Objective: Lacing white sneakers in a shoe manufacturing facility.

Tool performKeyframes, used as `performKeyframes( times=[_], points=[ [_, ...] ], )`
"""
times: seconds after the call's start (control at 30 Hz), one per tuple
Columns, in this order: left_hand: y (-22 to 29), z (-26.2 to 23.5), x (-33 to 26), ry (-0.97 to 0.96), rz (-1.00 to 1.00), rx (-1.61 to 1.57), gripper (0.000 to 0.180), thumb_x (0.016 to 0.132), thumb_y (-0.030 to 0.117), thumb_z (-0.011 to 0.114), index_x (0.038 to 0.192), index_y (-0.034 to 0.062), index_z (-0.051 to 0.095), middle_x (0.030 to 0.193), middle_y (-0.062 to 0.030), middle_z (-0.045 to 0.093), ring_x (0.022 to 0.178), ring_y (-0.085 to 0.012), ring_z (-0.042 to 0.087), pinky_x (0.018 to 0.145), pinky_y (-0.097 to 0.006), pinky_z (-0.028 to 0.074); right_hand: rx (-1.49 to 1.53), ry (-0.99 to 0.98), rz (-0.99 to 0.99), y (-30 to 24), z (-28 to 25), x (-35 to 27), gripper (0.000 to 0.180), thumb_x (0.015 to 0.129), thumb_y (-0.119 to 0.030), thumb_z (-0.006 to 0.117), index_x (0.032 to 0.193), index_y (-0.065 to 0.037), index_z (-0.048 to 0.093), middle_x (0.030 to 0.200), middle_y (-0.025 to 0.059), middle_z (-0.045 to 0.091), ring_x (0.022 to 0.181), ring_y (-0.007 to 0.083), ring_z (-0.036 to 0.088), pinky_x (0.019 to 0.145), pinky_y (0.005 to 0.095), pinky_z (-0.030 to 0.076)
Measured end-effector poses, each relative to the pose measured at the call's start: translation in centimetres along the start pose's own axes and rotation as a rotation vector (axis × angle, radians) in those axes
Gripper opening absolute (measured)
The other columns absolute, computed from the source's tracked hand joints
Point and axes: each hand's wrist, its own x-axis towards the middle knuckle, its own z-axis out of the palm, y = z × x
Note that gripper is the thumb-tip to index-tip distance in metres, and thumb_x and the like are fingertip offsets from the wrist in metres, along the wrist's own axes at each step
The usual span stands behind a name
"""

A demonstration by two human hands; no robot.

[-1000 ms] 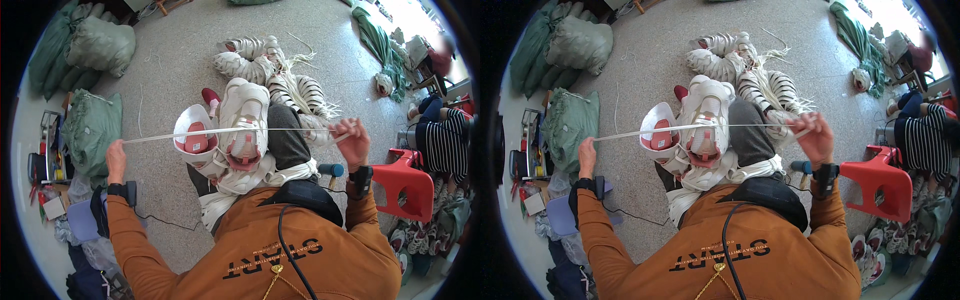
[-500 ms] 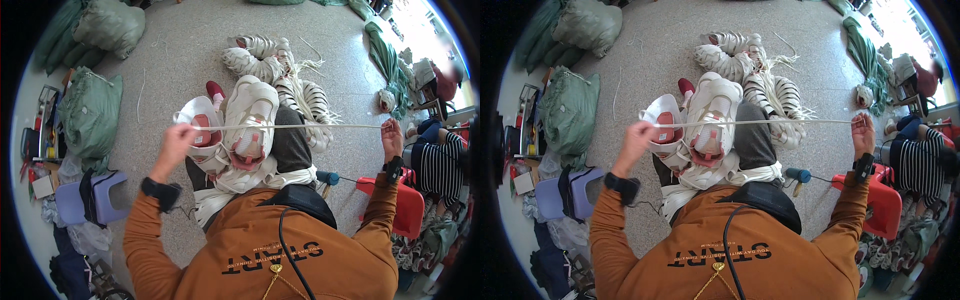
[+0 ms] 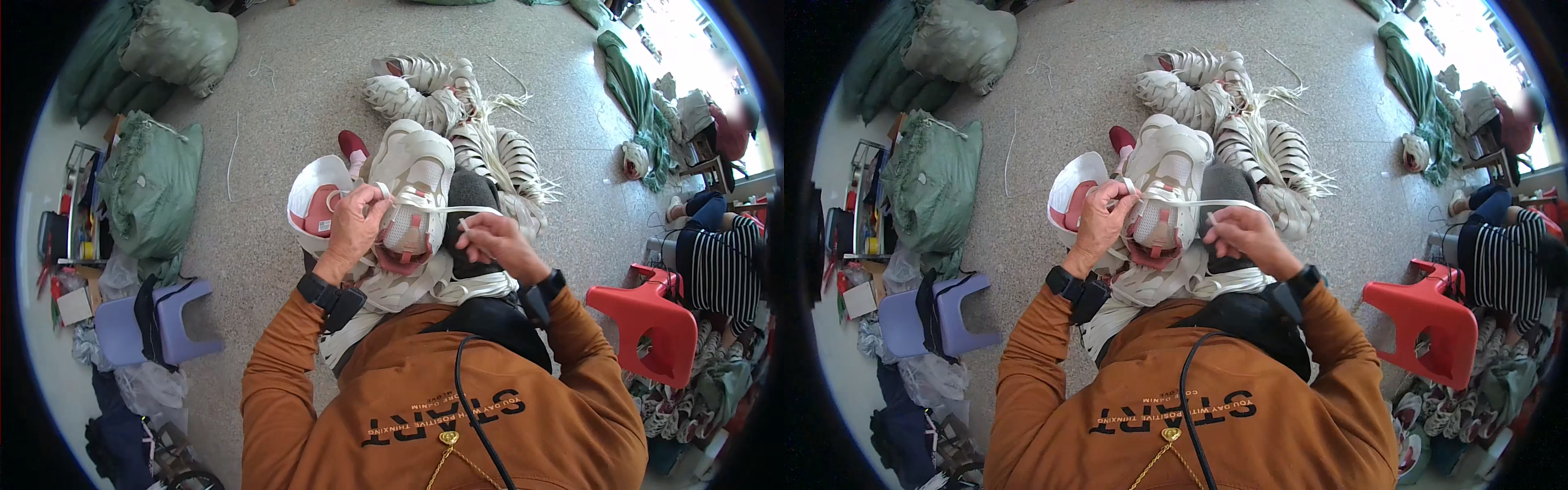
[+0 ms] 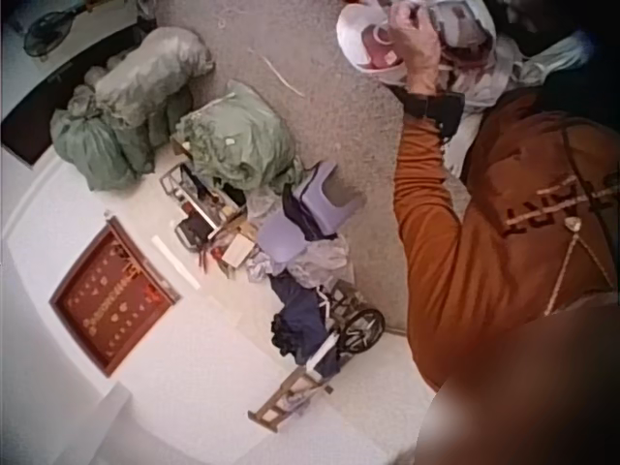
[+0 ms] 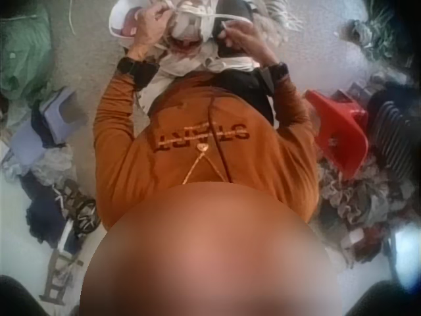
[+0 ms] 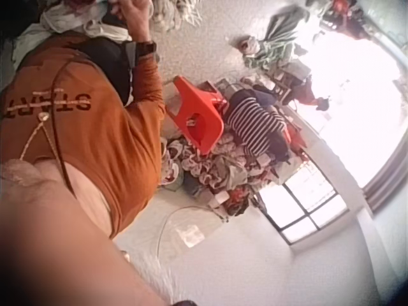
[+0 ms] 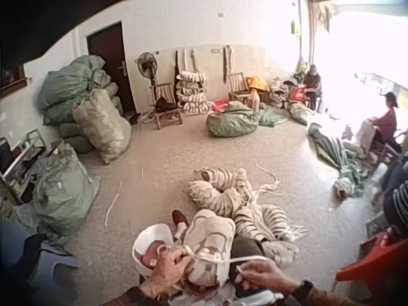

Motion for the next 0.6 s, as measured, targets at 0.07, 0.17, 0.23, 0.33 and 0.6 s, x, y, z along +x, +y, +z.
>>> performKeyframes(
  times=[0.07, 0.17, 0.23, 0.33, 0.6],
  points=[
    [0.1, -0.1, 0.4, -0.027, -0.005, 0.183, 0.009, 0.089, 0.01, 0.068, 0.088, 0.0013, 0.064, 0.085, -0.0094, 0.064, 0.078, -0.0287, 0.063, 0.072, -0.038, 0.048, -0.078, -0.029, -0.017, 1.1, 1.0, 1.0, 0.014, 0.101, -0.01, 0.057, 0.11, 0.0, 0.061, 0.085, 0.0052, 0.069, 0.061, 0.0059, 0.059, 0.051, 0.0178, 0.043],
    [0.4, -0.4, 0.9, -0.077, 0.149, 0.399, 0.008, 0.087, 0.012, 0.067, 0.085, 0.0045, 0.064, 0.081, -0.0081, 0.061, 0.079, -0.0289, 0.062, 0.081, -0.042, 0.045, -0.104, 0.008, -0.129, 2.4, 1.6, 2.3, 0.011, 0.098, -0.008, 0.058, 0.103, 0.001, 0.064, 0.08, 0.0023, 0.066, 0.061, 0.0066, 0.057, 0.054, 0.0203, 0.045],
    [1.1, -0.5, 1.0, -0.106, 0.221, 0.484, 0.008, 0.087, 0.013, 0.067, 0.085, 0.0065, 0.064, 0.082, -0.0078, 0.062, 0.082, -0.0283, 0.062, 0.085, -0.043, 0.043, -0.124, 0.043, -0.172, 2.8, 1.8, 3.0, 0.01, 0.097, -0.007, 0.058, 0.1, 0.001, 0.064, 0.079, 0.0017, 0.064, 0.06, 0.0067, 0.056, 0.054, 0.0209, 0.045],
    [1.6, 0.0, 0.9, -0.12, 0.363, 0.65, 0.008, 0.086, 0.014, 0.069, 0.084, 0.008, 0.065, 0.081, -0.0073, 0.063, 0.082, -0.0267, 0.062, 0.092, -0.042, 0.039, -0.192, 0.101, -0.233, 2.6, 2.2, 3.6, 0.011, 0.096, -0.008, 0.059, 0.098, 0.001, 0.065, 0.076, 0.0018, 0.063, 0.06, 0.0077, 0.056, 0.055, 0.0232, 0.046],
    [4.3, 1.3, -1.9, -0.186, 0.03, 0.499, 0.016, 0.09, 0.019, 0.067, 0.088, 0.0033, 0.064, 0.081, -0.0147, 0.066, 0.078, -0.0363, 0.065, 0.075, -0.047, 0.05, -0.68, 0.186, -0.574, 2.2, 2.2, 4.5, 0.01, 0.092, -0.009, 0.061, 0.091, 0.001, 0.063, 0.073, 0.0145, 0.062, 0.061, 0.0251, 0.062, 0.06, 0.0368, 0.05]
  ],
)
